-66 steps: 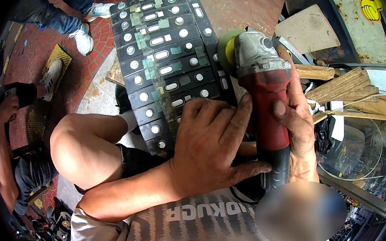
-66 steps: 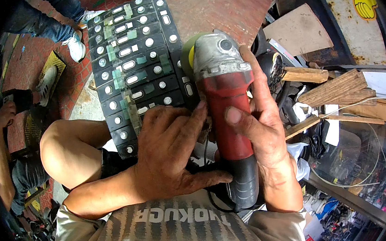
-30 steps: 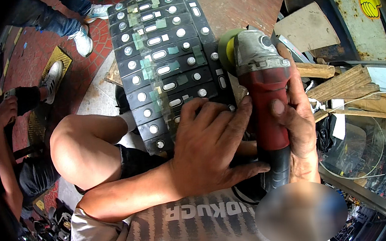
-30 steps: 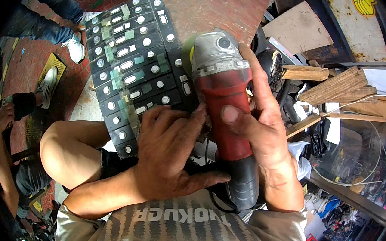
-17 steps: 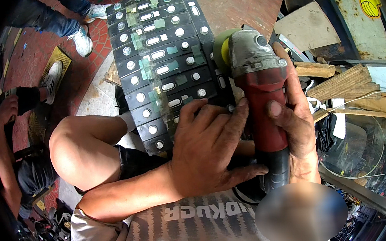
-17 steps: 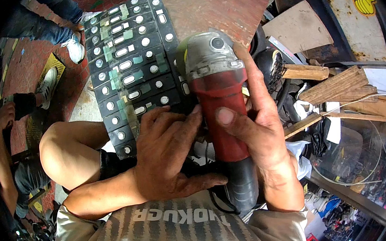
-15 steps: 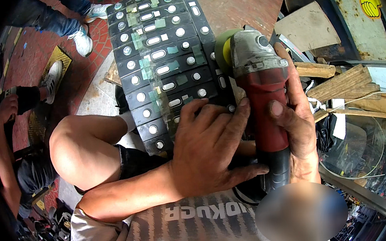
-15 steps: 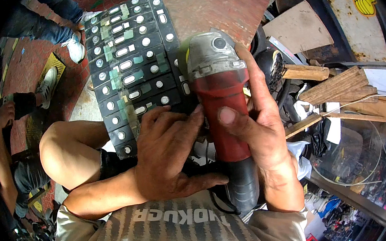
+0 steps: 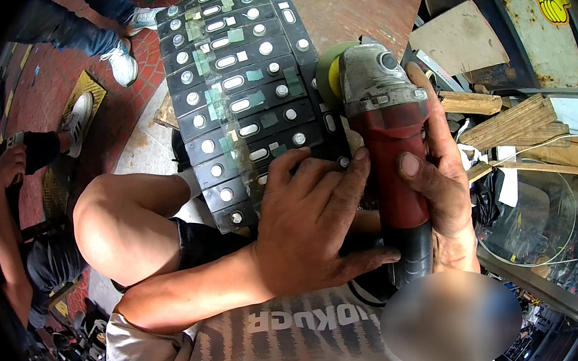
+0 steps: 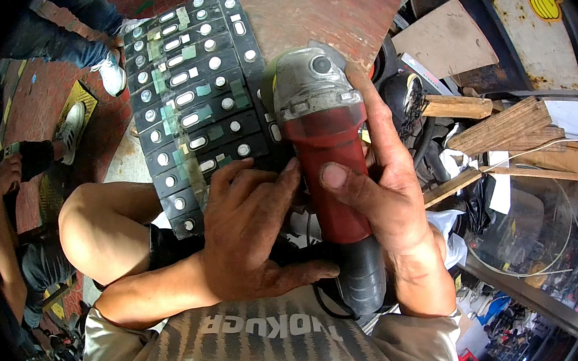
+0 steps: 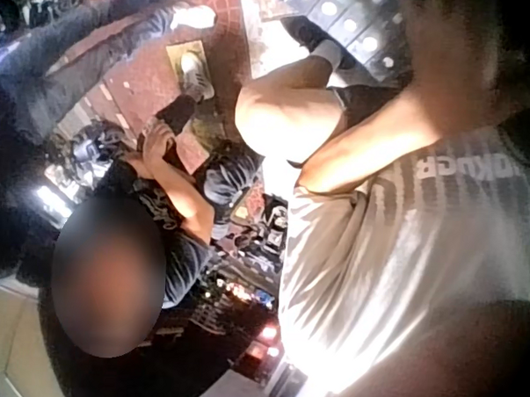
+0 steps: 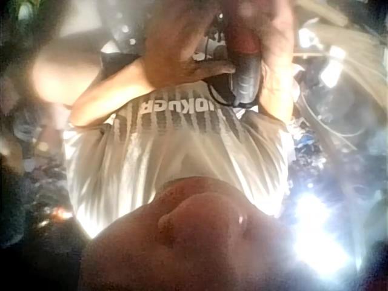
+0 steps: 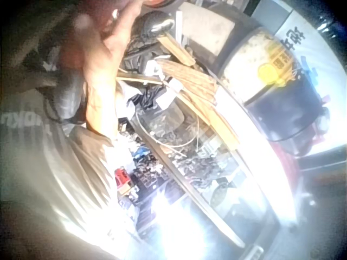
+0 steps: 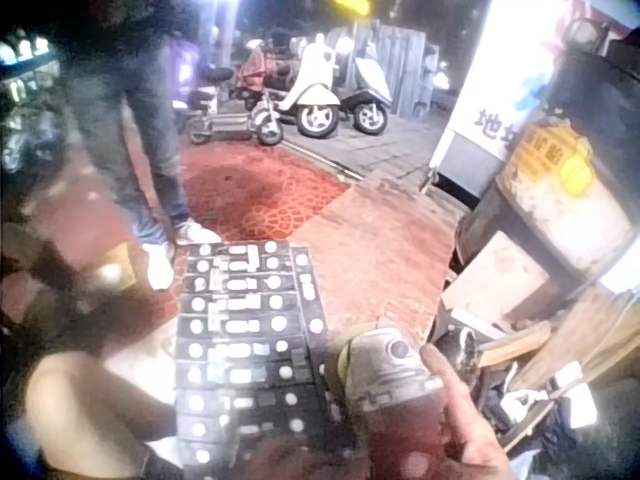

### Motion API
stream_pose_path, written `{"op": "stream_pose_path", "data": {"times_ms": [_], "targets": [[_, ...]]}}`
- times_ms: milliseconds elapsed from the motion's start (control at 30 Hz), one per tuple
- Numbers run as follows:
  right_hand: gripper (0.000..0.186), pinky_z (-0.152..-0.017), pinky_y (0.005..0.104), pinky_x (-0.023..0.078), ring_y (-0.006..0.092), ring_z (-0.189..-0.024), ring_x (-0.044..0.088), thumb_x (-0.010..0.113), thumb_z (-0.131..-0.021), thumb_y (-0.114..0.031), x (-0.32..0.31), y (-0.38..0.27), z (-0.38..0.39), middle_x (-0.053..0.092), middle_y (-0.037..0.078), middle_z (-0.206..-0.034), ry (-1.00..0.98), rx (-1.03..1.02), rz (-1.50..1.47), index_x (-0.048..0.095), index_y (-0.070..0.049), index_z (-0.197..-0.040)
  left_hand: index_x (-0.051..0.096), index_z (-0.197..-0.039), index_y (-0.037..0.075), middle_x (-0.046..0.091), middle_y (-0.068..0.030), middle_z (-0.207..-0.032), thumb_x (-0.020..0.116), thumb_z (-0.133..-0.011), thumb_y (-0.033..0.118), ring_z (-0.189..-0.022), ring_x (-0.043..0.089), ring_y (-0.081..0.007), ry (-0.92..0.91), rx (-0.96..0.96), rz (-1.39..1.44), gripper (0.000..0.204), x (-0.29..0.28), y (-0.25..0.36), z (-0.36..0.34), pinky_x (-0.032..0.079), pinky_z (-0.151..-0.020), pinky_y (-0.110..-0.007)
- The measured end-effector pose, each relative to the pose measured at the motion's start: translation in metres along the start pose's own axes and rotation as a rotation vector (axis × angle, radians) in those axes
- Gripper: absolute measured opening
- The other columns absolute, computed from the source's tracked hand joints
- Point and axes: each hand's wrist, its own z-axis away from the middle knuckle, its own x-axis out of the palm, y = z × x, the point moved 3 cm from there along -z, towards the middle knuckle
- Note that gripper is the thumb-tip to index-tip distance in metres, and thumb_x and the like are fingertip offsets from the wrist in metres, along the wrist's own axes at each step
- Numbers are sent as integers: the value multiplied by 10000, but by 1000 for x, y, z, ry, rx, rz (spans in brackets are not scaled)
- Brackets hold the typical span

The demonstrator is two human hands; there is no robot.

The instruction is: The person uses an angle grinder to grind down the metal surfaces on top of a battery pack and then touches the surfaces by hand.

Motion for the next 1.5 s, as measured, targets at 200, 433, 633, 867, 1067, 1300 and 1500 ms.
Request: {"op": "stream_pose_path", "data": {"times_ms": [200, 433, 633, 867, 1067, 1300, 1500], "targets": [[1148, -1321, 449, 513, 325, -1545, 687, 900, -1000, -137, 1, -6, 2, 653, 203, -1731, -10, 27, -40, 251, -107, -1947, 624, -1629, -161, 811, -122, -1113, 951, -874, 751, -1109, 752, -357, 12, 9, -27, 1228, 2, 1, -1, 483, -1122, -612], [1149, -1314, 448, 517, 323, -1536, 695, 894, -1002, -105, -2, -4, 1, 667, 207, -1713, -17, 21, -16, 243, -108, -1949, 623, -1624, -166, 823, -116, -1119, 940, -878, 768, -1116, 754, -357, -16, -13, -15, 1237, 1, 3, -2, 485, -1139, -608], [1144, -1314, 445, 516, 315, -1536, 693, 908, -1006, -116, -2, -2, 0, 658, 189, -1724, -43, 10, 15, 257, -105, -1946, 620, -1628, -165, 833, -112, -1105, 944, -867, 778, -1114, 765, -364, -10, -11, -20, 1254, 0, 1, 0, 481, -1163, -618], [1153, -1320, 454, 511, 323, -1534, 696, 907, -1003, -109, -1, -4, 1, 674, 200, -1706, -23, 12, -17, 245, -104, -1948, 624, -1623, -163, 828, -121, -1128, 957, -864, 755, -1114, 766, -365, 2, -4, -17, 1237, 2, 0, -1, 481, -1158, -626], [1152, -1308, 462, 522, 328, -1510, 715, 897, -1010, -92, 2, -5, 3, 673, 207, -1711, -31, 51, -37, 234, -118, -1952, 627, -1623, -157, 821, -126, -1138, 962, -858, 747, -1111, 761, -364, 12, -6, -9, 1231, 1, 1, 2, 485, -1149, -622], [1157, -1291, 452, 539, 324, -1510, 715, 914, -1012, -116, 0, -5, 2, 675, 207, -1710, -23, 23, -28, 239, -119, -1951, 632, -1617, -155, 816, -122, -1120, 964, -867, 735, -1083, 757, -364, 11, 7, -9, 1210, 3, 0, -1, 496, -1129, -618], [1180, -1290, 451, 541, 319, -1510, 714, 933, -1002, -127, 1, -5, 2, 681, 207, -1701, -37, 39, -39, 234, -119, -1952, 633, -1617, -153, 820, -131, -1109, 973, -863, 726, -1075, 759, -368, 26, 4, 4, 1207, 1, 1, 1, 496, -1127, -630]]}}
